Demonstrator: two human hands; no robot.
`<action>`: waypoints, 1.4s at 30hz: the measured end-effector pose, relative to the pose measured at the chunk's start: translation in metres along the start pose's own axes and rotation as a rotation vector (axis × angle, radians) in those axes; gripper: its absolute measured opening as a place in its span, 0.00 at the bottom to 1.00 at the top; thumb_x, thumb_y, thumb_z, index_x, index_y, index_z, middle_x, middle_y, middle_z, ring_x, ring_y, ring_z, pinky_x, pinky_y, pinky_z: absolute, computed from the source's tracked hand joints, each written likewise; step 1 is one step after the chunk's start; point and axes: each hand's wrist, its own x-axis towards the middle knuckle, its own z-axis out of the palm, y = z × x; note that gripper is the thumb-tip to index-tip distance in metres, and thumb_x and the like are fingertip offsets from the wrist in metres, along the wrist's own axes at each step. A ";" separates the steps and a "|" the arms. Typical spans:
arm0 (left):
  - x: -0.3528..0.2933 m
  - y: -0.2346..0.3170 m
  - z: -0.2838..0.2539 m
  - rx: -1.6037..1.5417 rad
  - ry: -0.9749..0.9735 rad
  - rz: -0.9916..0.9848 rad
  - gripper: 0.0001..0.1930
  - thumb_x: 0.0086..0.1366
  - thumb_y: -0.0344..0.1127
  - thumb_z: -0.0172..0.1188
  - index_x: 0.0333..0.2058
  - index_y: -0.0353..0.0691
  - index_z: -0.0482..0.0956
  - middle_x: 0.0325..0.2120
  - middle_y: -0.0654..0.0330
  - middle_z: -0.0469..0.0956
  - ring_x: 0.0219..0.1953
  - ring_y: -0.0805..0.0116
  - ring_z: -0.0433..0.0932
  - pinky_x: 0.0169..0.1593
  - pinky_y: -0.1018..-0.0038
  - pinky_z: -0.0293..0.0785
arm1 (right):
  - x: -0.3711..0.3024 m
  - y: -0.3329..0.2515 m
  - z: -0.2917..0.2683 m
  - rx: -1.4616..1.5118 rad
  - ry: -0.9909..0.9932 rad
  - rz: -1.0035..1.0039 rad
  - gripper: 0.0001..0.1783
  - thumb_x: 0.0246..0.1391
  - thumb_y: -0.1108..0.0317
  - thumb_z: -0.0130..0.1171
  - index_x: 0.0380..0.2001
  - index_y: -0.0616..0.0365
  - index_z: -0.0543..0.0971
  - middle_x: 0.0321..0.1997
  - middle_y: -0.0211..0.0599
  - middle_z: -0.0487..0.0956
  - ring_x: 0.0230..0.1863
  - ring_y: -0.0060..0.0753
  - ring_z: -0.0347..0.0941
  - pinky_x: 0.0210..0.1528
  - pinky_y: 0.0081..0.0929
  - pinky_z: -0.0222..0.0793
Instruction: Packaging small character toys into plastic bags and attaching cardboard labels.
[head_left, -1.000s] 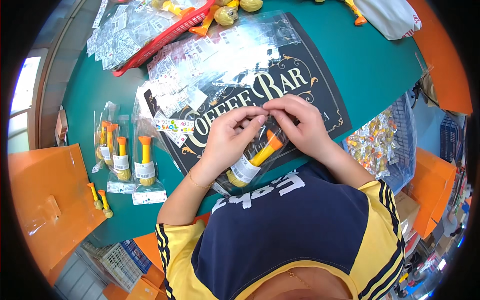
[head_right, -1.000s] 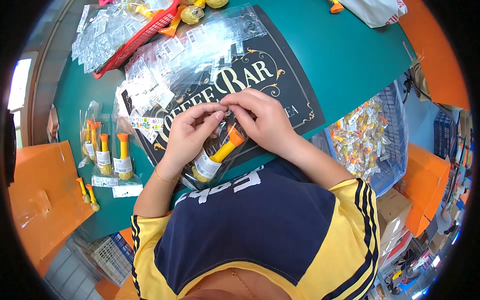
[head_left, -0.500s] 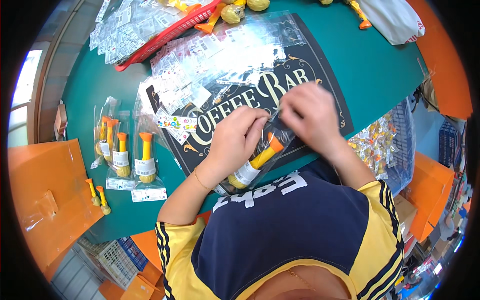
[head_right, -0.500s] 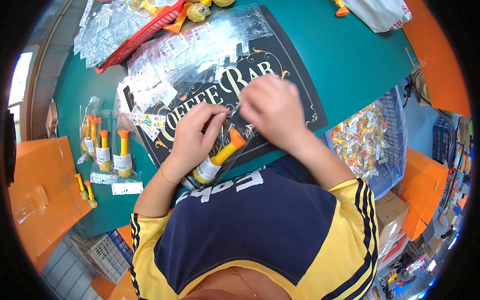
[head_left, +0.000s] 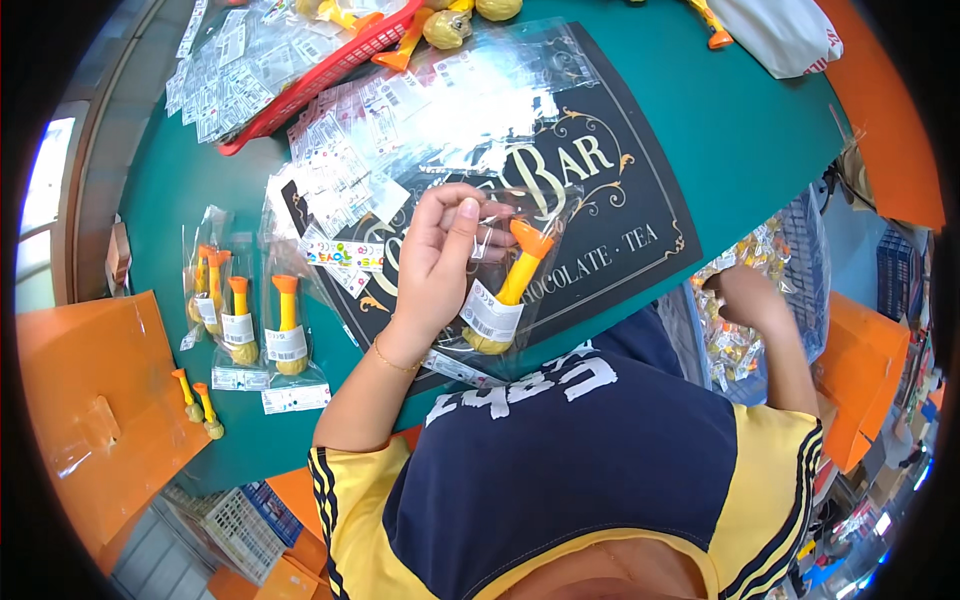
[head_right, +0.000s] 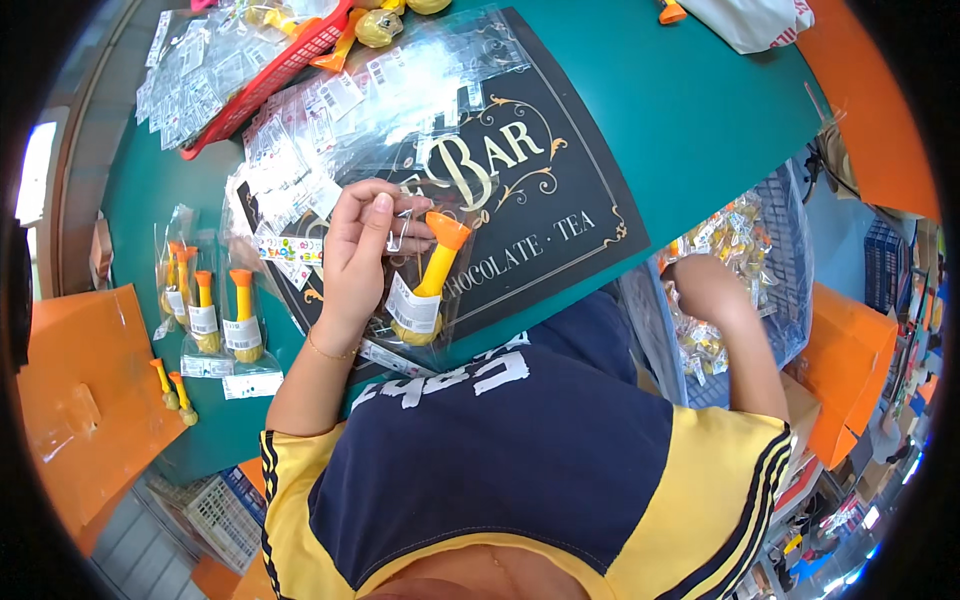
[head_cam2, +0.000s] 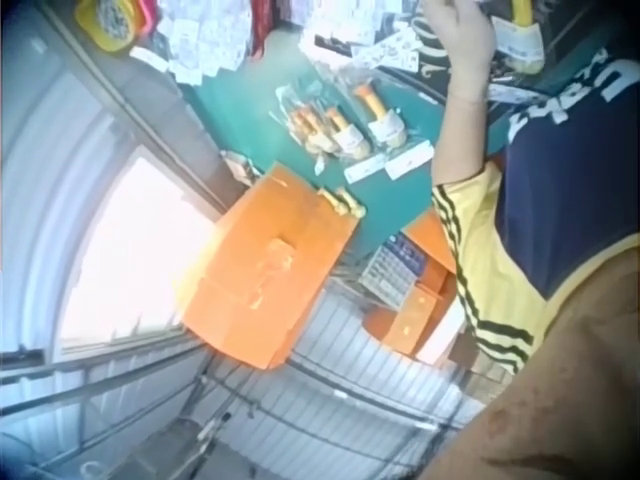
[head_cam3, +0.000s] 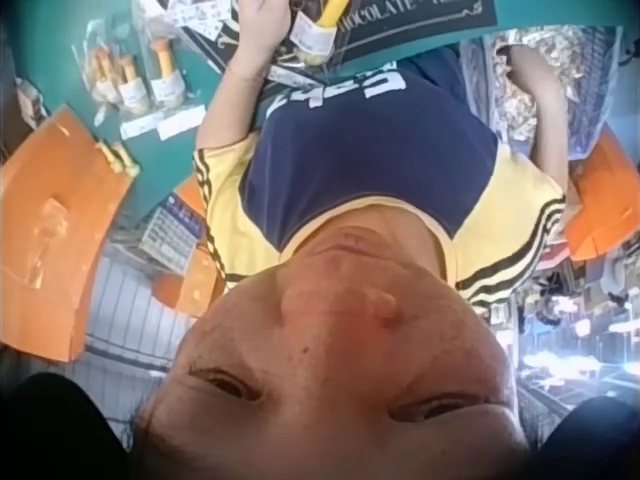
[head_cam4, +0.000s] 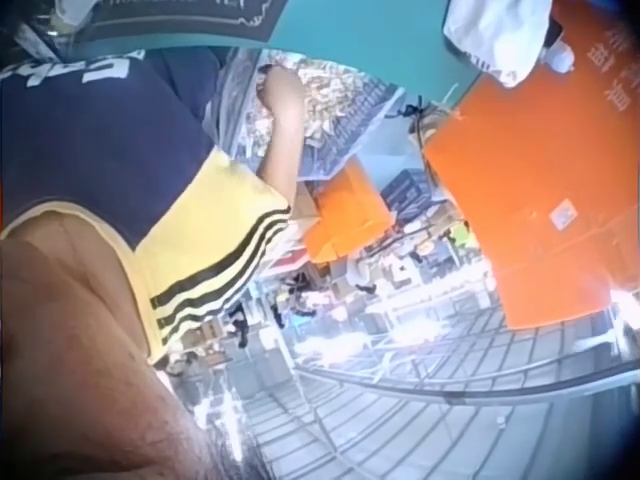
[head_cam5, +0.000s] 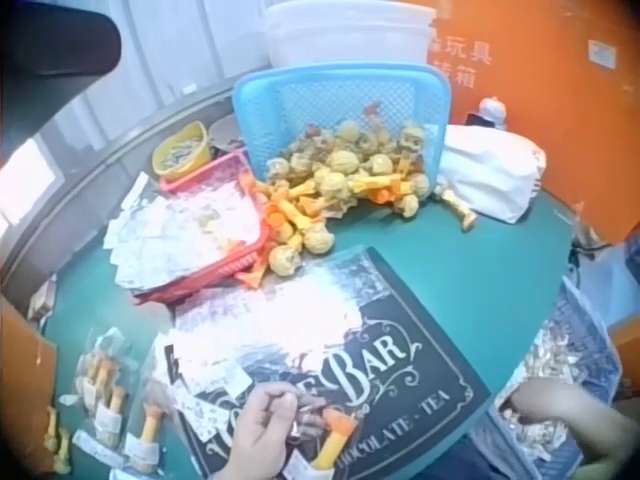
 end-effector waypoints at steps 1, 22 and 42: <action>0.000 0.000 0.001 0.003 0.003 0.002 0.11 0.73 0.38 0.45 0.48 0.40 0.66 0.41 0.55 0.79 0.37 0.71 0.79 0.40 0.77 0.75 | 0.008 -0.008 0.014 -0.160 0.071 0.083 0.05 0.44 0.69 0.61 0.24 0.58 0.82 0.26 0.43 0.81 0.29 0.43 0.78 0.31 0.33 0.72; -0.003 -0.003 -0.003 0.100 -0.145 -0.143 0.08 0.70 0.32 0.51 0.43 0.35 0.71 0.42 0.57 0.80 0.39 0.73 0.80 0.40 0.80 0.75 | 0.116 -0.118 -0.100 0.354 0.244 -0.779 0.11 0.43 0.74 0.67 0.34 0.57 0.84 0.31 0.31 0.74 0.37 0.30 0.71 0.38 0.25 0.67; -0.005 0.001 0.001 0.111 -0.241 -0.112 0.06 0.70 0.31 0.50 0.41 0.35 0.70 0.37 0.59 0.80 0.36 0.79 0.78 0.41 0.81 0.74 | 0.122 -0.134 -0.085 0.340 0.196 -0.953 0.09 0.42 0.70 0.69 0.32 0.56 0.85 0.28 0.29 0.71 0.35 0.27 0.68 0.36 0.25 0.64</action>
